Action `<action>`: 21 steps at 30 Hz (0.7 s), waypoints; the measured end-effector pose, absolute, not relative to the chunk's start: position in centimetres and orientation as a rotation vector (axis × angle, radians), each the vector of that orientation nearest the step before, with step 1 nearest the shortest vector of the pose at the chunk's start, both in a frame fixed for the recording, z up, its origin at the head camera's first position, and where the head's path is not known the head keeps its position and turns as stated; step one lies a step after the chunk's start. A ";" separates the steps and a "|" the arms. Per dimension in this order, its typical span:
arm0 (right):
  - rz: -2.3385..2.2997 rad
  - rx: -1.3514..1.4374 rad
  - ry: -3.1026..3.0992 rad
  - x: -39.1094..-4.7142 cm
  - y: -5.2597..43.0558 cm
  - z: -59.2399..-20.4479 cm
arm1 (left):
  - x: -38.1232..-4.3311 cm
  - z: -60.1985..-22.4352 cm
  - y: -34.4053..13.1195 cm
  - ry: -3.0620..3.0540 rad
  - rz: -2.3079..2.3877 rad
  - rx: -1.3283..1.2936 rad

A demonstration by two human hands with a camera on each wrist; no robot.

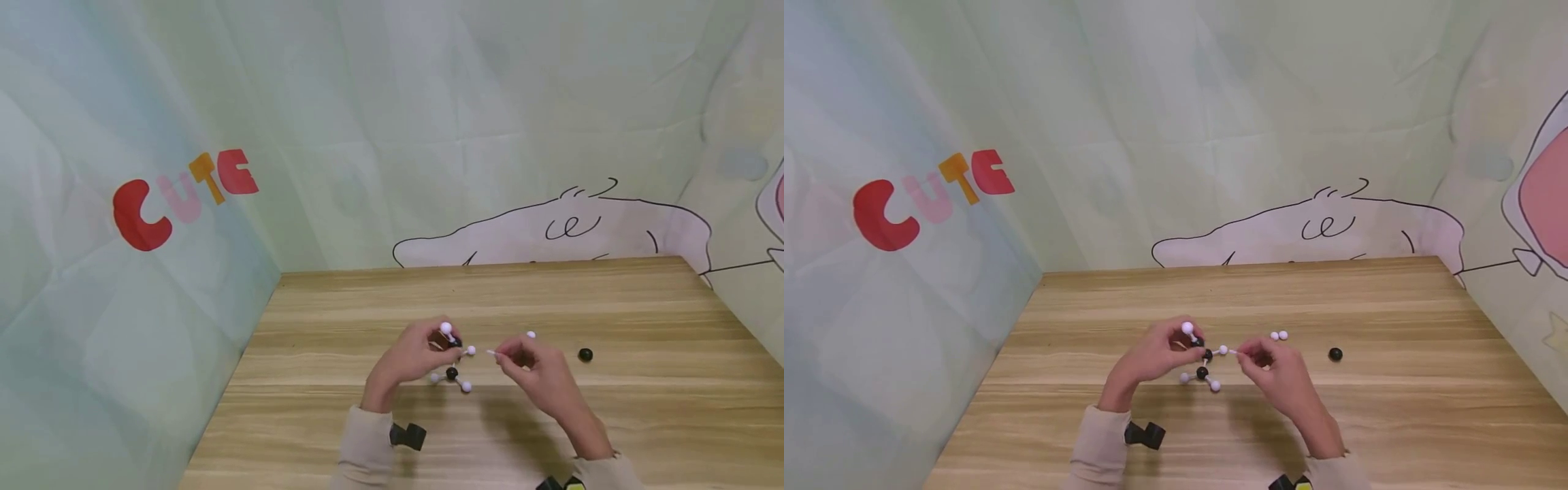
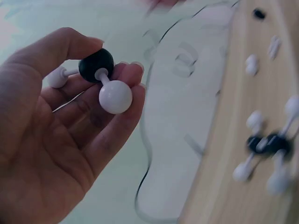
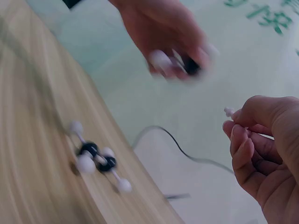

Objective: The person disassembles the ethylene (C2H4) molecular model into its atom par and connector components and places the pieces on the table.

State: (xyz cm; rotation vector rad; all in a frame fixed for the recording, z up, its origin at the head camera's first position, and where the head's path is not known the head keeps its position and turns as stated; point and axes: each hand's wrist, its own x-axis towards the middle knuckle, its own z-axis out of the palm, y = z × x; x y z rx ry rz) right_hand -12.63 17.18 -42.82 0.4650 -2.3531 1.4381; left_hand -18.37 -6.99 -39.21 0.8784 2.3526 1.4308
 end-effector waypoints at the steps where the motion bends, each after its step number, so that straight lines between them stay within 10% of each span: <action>1: 1.433 0.423 -2.350 -12.5 17.9 -42.9 | -18.6 -39.1 -7.7 2.373 1.467 0.850; 21: 1.158 0.056 -2.685 -13.5 20.5 -46.2 | -18.7 -38.1 -9.1 2.470 1.445 0.686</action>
